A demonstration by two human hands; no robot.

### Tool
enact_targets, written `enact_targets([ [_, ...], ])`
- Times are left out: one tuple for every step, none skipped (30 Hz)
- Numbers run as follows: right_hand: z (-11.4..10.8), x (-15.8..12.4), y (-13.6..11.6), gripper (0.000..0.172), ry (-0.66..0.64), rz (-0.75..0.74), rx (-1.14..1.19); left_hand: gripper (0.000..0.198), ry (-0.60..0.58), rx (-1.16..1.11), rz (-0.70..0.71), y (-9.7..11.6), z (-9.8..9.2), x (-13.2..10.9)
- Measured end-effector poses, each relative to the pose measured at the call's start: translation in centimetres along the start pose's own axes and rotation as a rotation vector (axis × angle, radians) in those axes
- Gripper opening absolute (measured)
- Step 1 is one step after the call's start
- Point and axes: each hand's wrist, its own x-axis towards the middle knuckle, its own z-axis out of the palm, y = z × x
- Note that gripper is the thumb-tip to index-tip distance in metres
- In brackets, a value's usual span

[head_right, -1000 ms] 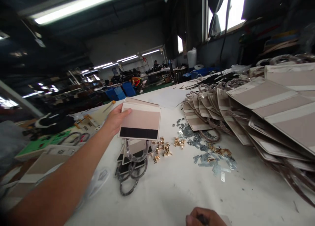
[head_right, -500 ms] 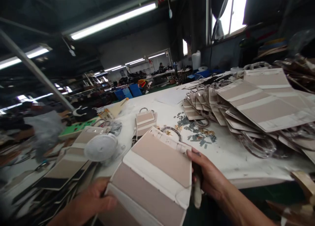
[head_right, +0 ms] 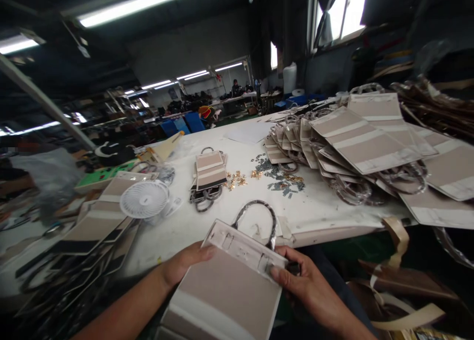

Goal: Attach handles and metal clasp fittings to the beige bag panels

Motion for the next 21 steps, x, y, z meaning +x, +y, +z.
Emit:
enact_targets([
  [-0.4,-0.4,0.2,0.056,-0.008,0.015,-0.022,0.072,0.012,0.024,0.030,0.0,0.1,0.6],
  [-0.7,-0.7,0.5,0.056,-0.012,0.019,-0.047,0.078,0.034,0.046,0.057,0.1,0.1,1.1],
  [-0.8,-1.0,0.8,0.055,-0.018,0.012,-0.070,0.085,0.058,0.074,0.082,0.2,-0.1,1.6],
  [-0.8,-1.1,1.2,0.054,-0.028,0.002,-0.084,0.091,0.076,0.117,0.104,0.3,-0.4,2.1],
  [-0.6,-1.2,1.7,0.053,-0.045,-0.006,-0.089,0.092,0.083,0.182,0.123,0.5,-0.8,2.8],
  [-0.2,-1.1,2.3,0.051,-0.066,-0.012,-0.087,0.090,0.081,0.266,0.141,0.6,-1.4,3.5],
  [0.2,-1.0,3.0,0.051,-0.084,-0.014,-0.082,0.085,0.072,0.360,0.158,0.6,-2.1,4.4],
  [0.7,-0.9,3.8,0.051,-0.093,-0.013,-0.079,0.079,0.058,0.449,0.173,0.7,-2.8,5.4],
  [1.2,-0.6,4.6,0.052,-0.089,-0.010,-0.082,0.073,0.037,0.521,0.177,0.7,-3.5,6.6],
  [1.6,-0.4,5.4,0.052,-0.072,-0.004,-0.093,0.069,0.010,0.565,0.167,0.7,-4.1,7.8],
  [1.8,-0.1,6.0,0.052,-0.052,0.004,-0.107,0.068,-0.022,0.582,0.143,0.6,-4.7,9.1],
  [1.9,0.2,6.6,0.052,-0.033,0.017,-0.118,0.068,-0.054,0.580,0.113,0.5,-5.1,10.5],
  [1.8,0.4,7.1,0.052,-0.017,0.032,-0.129,0.070,-0.080,0.567,0.084,0.4,-5.4,11.8],
  [1.5,0.6,7.4,0.052,-0.008,0.047,-0.152,0.071,-0.099,0.551,0.062,0.2,-5.7,13.0],
  [1.0,0.7,7.6,0.050,-0.005,0.064,-0.196,0.072,-0.110,0.540,0.051,0.0,-5.9,14.1],
  [0.3,0.8,7.7,0.048,-0.004,0.083,-0.269,0.073,-0.113,0.534,0.050,-0.3,-6.0,15.0],
  [-0.5,0.8,7.6,0.044,0.005,0.105,-0.376,0.073,-0.115,0.535,0.054,-0.6,-6.1,15.8],
  [-1.3,0.9,7.5,0.040,0.034,0.126,-0.509,0.073,-0.115,0.547,0.060,-1.0,-6.1,16.5],
  [-2.2,1.0,7.2,0.037,0.081,0.133,-0.652,0.072,-0.108,0.567,0.070,-1.2,-6.2,17.0],
  [-3.0,1.2,6.7,0.034,0.147,0.110,-0.783,0.072,-0.096,0.595,0.085,-1.4,-6.3,17.3],
  [-3.6,1.7,6.2,0.032,0.217,0.049,-0.889,0.071,-0.081,0.628,0.105,-1.6,-6.3,17.5],
])
